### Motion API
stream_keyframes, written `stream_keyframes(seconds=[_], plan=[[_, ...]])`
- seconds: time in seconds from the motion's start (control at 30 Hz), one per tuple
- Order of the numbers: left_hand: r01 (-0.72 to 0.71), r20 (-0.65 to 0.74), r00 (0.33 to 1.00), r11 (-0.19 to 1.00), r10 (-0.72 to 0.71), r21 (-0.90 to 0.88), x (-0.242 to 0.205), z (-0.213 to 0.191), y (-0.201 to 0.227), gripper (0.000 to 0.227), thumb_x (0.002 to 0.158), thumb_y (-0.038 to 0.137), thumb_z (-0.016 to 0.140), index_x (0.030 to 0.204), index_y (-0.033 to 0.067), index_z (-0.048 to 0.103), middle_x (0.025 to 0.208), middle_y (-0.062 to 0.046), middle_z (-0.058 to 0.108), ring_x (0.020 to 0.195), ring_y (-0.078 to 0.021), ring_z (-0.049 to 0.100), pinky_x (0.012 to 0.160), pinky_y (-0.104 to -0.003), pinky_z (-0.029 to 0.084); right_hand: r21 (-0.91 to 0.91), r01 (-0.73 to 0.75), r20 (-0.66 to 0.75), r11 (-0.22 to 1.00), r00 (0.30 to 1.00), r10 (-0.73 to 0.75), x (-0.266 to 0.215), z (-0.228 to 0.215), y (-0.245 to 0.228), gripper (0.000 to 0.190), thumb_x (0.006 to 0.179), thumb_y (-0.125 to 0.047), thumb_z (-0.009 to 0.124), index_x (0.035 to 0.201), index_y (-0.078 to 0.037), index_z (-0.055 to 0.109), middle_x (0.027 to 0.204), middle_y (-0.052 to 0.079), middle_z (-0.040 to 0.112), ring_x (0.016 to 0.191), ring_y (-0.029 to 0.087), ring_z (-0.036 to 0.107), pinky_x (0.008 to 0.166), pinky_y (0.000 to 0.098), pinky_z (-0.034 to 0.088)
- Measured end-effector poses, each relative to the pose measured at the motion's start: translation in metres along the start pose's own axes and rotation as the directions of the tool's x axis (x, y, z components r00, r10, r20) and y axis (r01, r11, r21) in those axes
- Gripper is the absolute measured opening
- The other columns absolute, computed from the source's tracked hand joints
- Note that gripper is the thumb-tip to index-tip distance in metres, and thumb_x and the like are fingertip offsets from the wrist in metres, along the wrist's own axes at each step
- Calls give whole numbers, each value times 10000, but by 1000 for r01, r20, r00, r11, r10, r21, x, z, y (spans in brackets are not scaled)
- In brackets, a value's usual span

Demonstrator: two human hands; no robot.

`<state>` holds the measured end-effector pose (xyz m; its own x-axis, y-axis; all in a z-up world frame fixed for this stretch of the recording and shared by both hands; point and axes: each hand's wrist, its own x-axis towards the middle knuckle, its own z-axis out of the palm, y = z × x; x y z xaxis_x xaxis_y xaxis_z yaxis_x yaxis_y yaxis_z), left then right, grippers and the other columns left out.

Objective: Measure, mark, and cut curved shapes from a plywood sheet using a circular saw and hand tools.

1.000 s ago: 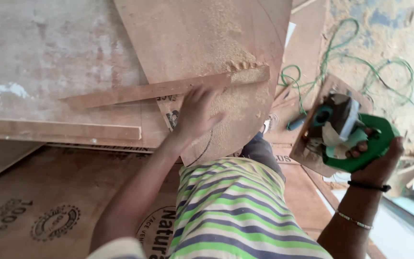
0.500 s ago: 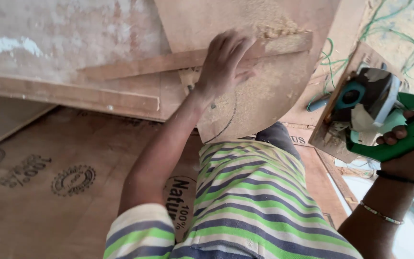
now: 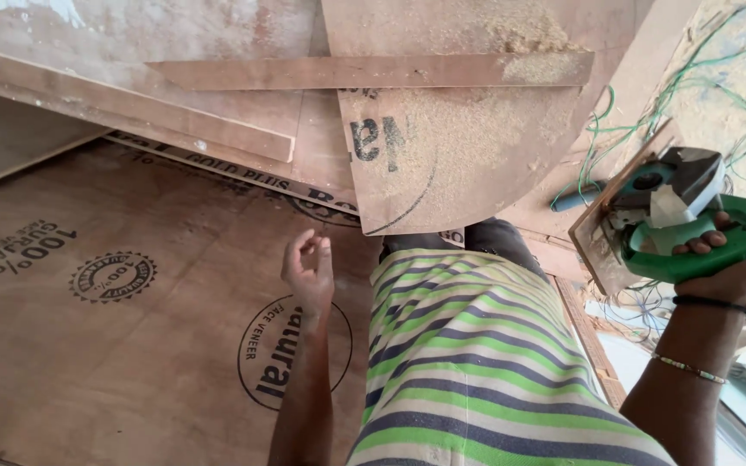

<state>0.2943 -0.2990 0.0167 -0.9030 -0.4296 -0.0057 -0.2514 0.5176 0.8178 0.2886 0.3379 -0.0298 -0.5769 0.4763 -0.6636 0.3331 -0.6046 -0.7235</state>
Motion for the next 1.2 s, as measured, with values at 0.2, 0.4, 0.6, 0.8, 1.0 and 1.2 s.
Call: stream_keyframes(seconds=[0.2, 0.4, 0.6, 0.8, 1.0, 1.2], plan=[[-341, 225, 904, 931, 363, -132, 97, 74, 57, 325, 960, 178, 818, 1219, 51, 670, 1084, -65, 705, 1008, -205, 664, 854, -333, 562, 98, -20, 118, 995, 993, 8, -42, 41, -17, 719, 1060, -722, 354, 1122, -59, 622, 804, 6, 539, 687, 151, 465, 693, 297, 417], [-804, 478, 484, 588, 733, -87, 176, 212, 180, 786, 794, 430, 849, 1375, 10, 528, 1309, -173, 566, 1251, -337, 500, 1054, -531, 399, -11, 116, 128, 993, 985, -114, -108, 112, -34, 587, 1070, -613, 439, 1141, -60, 620, 774, 45, 545, 696, 187, 487, 702, 345, 436], [-822, 676, 403, 568, 616, -28, 183, 293, 187, 555, 864, 456, 804, 1245, 95, 624, 1163, -112, 585, 1130, -295, 556, 959, -489, 455, -31, 159, 102, 987, 983, -155, -128, 154, -41, 591, 1018, -615, 441, 1161, -79, 645, 722, 33, 530, 620, 186, 475, 586, 329, 423], [-844, 632, 426, 535, 647, 21, 188, 308, 173, 614, 896, 558, 760, 1214, 44, 655, 1092, -109, 591, 1015, -239, 584, 875, -440, 510, -63, 182, 120, 981, 977, -173, -117, 188, -41, 562, 1026, -545, 442, 1199, -50, 645, 754, 41, 568, 599, 175, 492, 550, 322, 432], [-867, 659, 368, 498, 656, -11, 188, 317, 161, 603, 846, 563, 811, 1183, 88, 656, 1116, -82, 605, 1025, -204, 598, 893, -401, 545, -212, 245, 171, 946, 963, -210, -114, 206, -51, 570, 1028, -520, 465, 1199, -8, 649, 762, 58, 594, 604, 161, 524, 552, 316, 457], [-874, 658, 333, 482, 675, -53, 186, 309, 168, 631, 804, 549, 839, 1213, 101, 666, 1086, -67, 606, 999, -205, 608, 882, -401, 539, -291, 283, 230, 914, 948, -220, -120, 214, -53, 635, 983, -585, 502, 1166, 5, 649, 702, 70, 570, 575, 160, 535, 533, 303, 465]])
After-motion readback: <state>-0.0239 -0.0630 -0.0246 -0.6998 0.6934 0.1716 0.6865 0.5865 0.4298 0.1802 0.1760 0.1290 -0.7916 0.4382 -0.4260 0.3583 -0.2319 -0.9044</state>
